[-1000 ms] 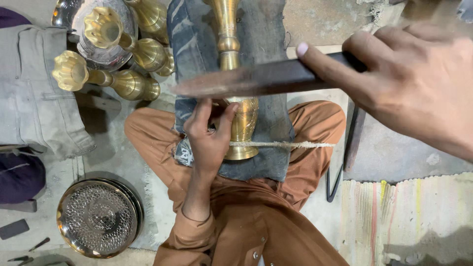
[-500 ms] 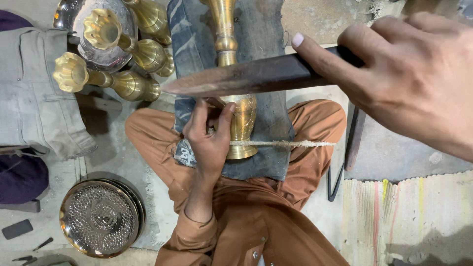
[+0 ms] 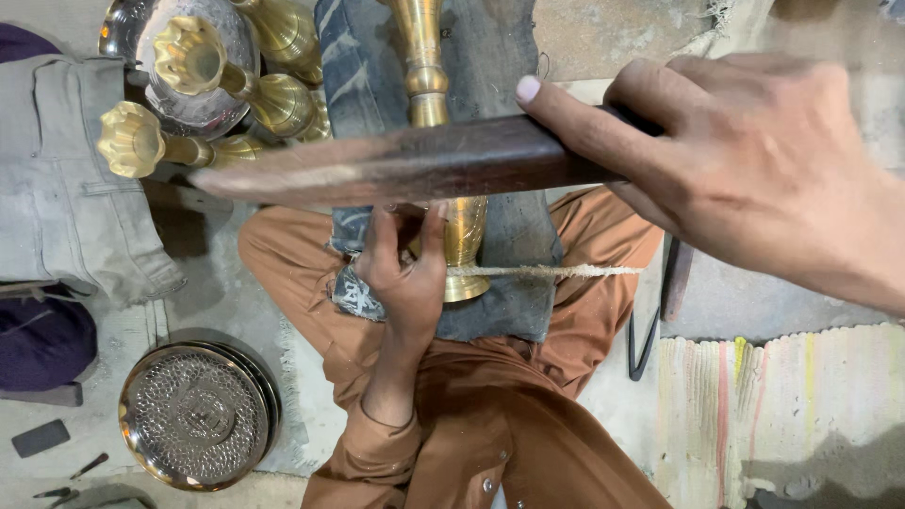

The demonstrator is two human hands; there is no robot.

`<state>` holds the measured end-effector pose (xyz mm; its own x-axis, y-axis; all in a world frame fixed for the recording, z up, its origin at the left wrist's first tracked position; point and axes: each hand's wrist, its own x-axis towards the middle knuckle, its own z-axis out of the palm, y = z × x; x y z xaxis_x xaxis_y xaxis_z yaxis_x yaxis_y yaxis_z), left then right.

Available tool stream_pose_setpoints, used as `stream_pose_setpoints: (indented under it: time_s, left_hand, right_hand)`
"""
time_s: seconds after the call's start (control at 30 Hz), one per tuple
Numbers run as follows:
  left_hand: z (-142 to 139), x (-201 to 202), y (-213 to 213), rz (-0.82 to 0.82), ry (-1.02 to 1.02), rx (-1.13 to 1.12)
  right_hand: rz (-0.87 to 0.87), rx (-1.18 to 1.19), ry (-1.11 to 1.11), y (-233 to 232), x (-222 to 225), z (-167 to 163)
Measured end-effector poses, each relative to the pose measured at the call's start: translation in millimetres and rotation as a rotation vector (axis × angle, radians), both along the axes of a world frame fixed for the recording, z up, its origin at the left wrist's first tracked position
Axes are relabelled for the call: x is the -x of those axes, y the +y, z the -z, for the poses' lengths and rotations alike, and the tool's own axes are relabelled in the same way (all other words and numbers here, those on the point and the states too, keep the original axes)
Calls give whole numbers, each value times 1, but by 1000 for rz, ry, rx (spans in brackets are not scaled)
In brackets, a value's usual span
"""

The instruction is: The person sits on the floor and uses a hammer and chisel to engrave a decorative pattern into a brass vase. They repeatedly strike the chisel against the vase's surface to create indentations.

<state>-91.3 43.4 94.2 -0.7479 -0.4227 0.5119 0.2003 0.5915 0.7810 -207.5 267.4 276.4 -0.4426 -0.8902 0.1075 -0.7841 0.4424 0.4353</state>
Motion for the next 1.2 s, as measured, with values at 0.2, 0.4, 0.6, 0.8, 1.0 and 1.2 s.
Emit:
stream_pose_setpoints:
  time_s: [0.2,0.4,0.6,0.8,1.0,1.2]
  left_hand:
    - [3,-1,2,25,0,-76]
    - [-2,-3,6,33,1,-43]
    - [-5,-2,8,30,2,-33]
    - [0,-7,9,18,10,89]
    - [10,-8,12,8,8,2]
    - [12,-8,14,-3,35,26]
  right_hand:
    - [-48,-35,107,-10,-3,-12]
    - [-69,-28,115,-11,-2,-15]
    - [-62,-39,154,7,0,-3]
    - [-58,27,66,18,-3,9]
    - [-97,85,50,18,-5,9]
    - [-128,146,52,10,-3,0]
